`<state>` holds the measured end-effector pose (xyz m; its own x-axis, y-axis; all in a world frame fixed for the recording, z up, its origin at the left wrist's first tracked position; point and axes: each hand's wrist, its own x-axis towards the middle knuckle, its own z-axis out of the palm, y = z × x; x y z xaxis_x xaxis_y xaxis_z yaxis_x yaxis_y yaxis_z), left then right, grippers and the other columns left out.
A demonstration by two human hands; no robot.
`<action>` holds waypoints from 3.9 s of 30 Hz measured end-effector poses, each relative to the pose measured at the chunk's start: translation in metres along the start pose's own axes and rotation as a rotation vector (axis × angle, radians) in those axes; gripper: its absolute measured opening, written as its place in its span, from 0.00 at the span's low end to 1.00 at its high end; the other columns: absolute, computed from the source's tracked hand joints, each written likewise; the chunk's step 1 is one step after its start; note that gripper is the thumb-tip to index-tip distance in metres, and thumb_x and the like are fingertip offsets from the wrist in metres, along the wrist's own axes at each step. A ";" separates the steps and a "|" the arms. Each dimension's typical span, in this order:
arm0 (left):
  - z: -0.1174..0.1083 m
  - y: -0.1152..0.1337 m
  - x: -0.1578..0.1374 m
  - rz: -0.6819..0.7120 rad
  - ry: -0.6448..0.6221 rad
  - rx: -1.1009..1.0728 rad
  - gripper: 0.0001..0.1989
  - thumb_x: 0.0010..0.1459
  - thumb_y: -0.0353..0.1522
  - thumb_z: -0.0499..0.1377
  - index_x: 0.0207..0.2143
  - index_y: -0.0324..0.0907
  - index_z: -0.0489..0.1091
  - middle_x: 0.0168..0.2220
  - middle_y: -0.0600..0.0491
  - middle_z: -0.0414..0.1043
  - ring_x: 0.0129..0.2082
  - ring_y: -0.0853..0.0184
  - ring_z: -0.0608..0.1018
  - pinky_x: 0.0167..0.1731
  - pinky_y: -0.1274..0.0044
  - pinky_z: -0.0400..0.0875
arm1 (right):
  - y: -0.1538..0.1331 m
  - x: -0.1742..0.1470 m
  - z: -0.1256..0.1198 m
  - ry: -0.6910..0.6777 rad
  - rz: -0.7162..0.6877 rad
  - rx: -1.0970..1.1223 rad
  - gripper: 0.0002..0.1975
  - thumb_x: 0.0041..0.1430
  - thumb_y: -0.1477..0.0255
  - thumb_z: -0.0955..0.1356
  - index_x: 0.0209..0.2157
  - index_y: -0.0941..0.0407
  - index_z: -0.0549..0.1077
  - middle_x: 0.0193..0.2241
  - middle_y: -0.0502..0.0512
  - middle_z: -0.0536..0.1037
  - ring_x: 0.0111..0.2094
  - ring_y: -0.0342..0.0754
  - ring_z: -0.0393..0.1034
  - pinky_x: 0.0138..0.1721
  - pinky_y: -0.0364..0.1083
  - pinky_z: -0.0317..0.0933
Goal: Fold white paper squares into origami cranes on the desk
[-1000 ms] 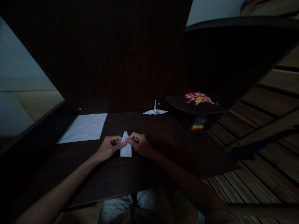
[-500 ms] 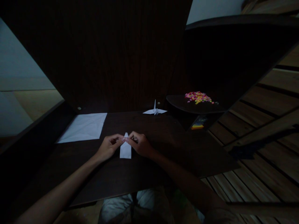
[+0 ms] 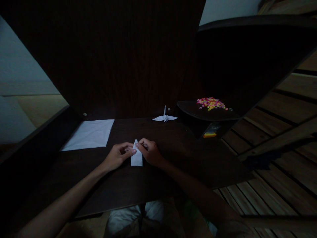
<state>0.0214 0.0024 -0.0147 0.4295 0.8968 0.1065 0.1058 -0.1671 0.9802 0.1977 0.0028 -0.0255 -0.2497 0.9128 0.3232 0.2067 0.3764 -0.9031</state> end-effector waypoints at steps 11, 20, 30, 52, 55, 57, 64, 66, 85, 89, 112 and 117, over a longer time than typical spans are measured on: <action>-0.001 -0.004 0.001 0.021 0.062 0.005 0.12 0.50 0.36 0.64 0.34 0.36 0.76 0.29 0.50 0.77 0.28 0.67 0.76 0.29 0.77 0.70 | 0.000 0.002 0.001 0.007 0.043 0.102 0.08 0.58 0.65 0.65 0.31 0.56 0.66 0.23 0.47 0.68 0.23 0.40 0.63 0.25 0.40 0.57; -0.008 -0.002 0.005 0.117 0.355 -0.024 0.15 0.47 0.37 0.66 0.36 0.36 0.75 0.29 0.50 0.77 0.28 0.66 0.78 0.31 0.76 0.73 | 0.004 0.001 0.002 -0.047 0.090 0.184 0.15 0.51 0.66 0.70 0.40 0.56 0.68 0.26 0.48 0.71 0.22 0.40 0.67 0.18 0.38 0.60; -0.002 0.002 0.005 0.177 0.342 -0.138 0.17 0.52 0.36 0.62 0.43 0.39 0.68 0.40 0.49 0.74 0.34 0.66 0.77 0.30 0.76 0.75 | 0.010 0.004 0.003 0.112 0.066 0.277 0.17 0.50 0.66 0.71 0.40 0.56 0.67 0.26 0.49 0.73 0.20 0.42 0.71 0.17 0.39 0.64; 0.008 -0.002 -0.004 0.242 0.239 -0.102 0.26 0.50 0.27 0.63 0.51 0.43 0.59 0.42 0.48 0.69 0.34 0.70 0.75 0.34 0.77 0.71 | 0.006 0.008 -0.006 0.106 0.104 0.291 0.15 0.52 0.62 0.69 0.39 0.55 0.69 0.33 0.52 0.72 0.24 0.40 0.68 0.19 0.39 0.63; 0.009 -0.001 -0.005 0.258 0.240 -0.077 0.24 0.51 0.27 0.63 0.50 0.42 0.60 0.43 0.47 0.70 0.37 0.68 0.75 0.36 0.75 0.71 | 0.007 0.006 -0.009 0.039 0.075 0.234 0.16 0.48 0.68 0.71 0.41 0.55 0.70 0.38 0.54 0.72 0.28 0.41 0.69 0.25 0.39 0.64; 0.009 0.000 -0.005 0.262 0.232 -0.068 0.23 0.52 0.28 0.62 0.50 0.42 0.60 0.43 0.47 0.70 0.38 0.67 0.75 0.37 0.74 0.71 | 0.009 0.005 -0.010 0.017 0.061 0.169 0.19 0.48 0.70 0.71 0.44 0.55 0.69 0.40 0.54 0.72 0.28 0.40 0.69 0.26 0.40 0.65; 0.007 0.004 -0.005 0.193 0.207 -0.055 0.24 0.53 0.29 0.62 0.52 0.42 0.59 0.44 0.46 0.70 0.38 0.67 0.75 0.38 0.74 0.71 | 0.011 0.003 -0.006 0.006 0.003 0.081 0.21 0.50 0.70 0.70 0.47 0.55 0.68 0.41 0.56 0.73 0.30 0.41 0.70 0.28 0.41 0.66; 0.007 0.005 -0.006 0.180 0.205 -0.061 0.25 0.53 0.29 0.62 0.52 0.42 0.58 0.45 0.47 0.69 0.38 0.67 0.75 0.37 0.75 0.72 | 0.009 0.003 -0.005 0.014 -0.010 0.084 0.20 0.51 0.71 0.70 0.47 0.55 0.69 0.39 0.56 0.73 0.30 0.41 0.70 0.28 0.41 0.67; 0.007 0.013 -0.007 0.216 0.165 0.097 0.07 0.55 0.32 0.60 0.37 0.42 0.73 0.48 0.47 0.64 0.44 0.63 0.73 0.36 0.76 0.74 | 0.001 0.003 -0.011 -0.001 -0.155 0.110 0.07 0.52 0.72 0.70 0.35 0.55 0.73 0.40 0.57 0.67 0.41 0.48 0.67 0.33 0.44 0.66; 0.006 0.011 -0.006 0.165 0.195 0.098 0.06 0.54 0.33 0.61 0.33 0.41 0.76 0.49 0.47 0.63 0.39 0.65 0.75 0.35 0.75 0.74 | 0.002 0.005 -0.013 0.039 -0.203 0.038 0.03 0.51 0.72 0.70 0.30 0.56 0.74 0.42 0.58 0.66 0.41 0.49 0.66 0.39 0.48 0.64; -0.001 0.008 -0.005 -0.200 -0.023 -0.245 0.13 0.46 0.36 0.66 0.33 0.38 0.75 0.30 0.51 0.77 0.28 0.65 0.77 0.27 0.77 0.69 | -0.002 0.011 -0.026 -0.095 0.048 0.447 0.14 0.46 0.61 0.73 0.31 0.57 0.75 0.27 0.50 0.71 0.19 0.39 0.65 0.19 0.41 0.60; 0.000 0.006 -0.006 -0.226 -0.045 -0.247 0.13 0.47 0.38 0.66 0.33 0.37 0.74 0.30 0.51 0.76 0.26 0.67 0.76 0.25 0.78 0.68 | -0.001 0.011 -0.026 -0.156 0.079 0.420 0.13 0.49 0.61 0.72 0.29 0.58 0.74 0.26 0.50 0.70 0.19 0.40 0.66 0.19 0.41 0.60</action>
<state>0.0201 -0.0038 -0.0096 0.4593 0.8801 -0.1200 -0.0157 0.1431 0.9896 0.2196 0.0165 -0.0133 -0.3950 0.8892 0.2309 -0.1629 0.1796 -0.9702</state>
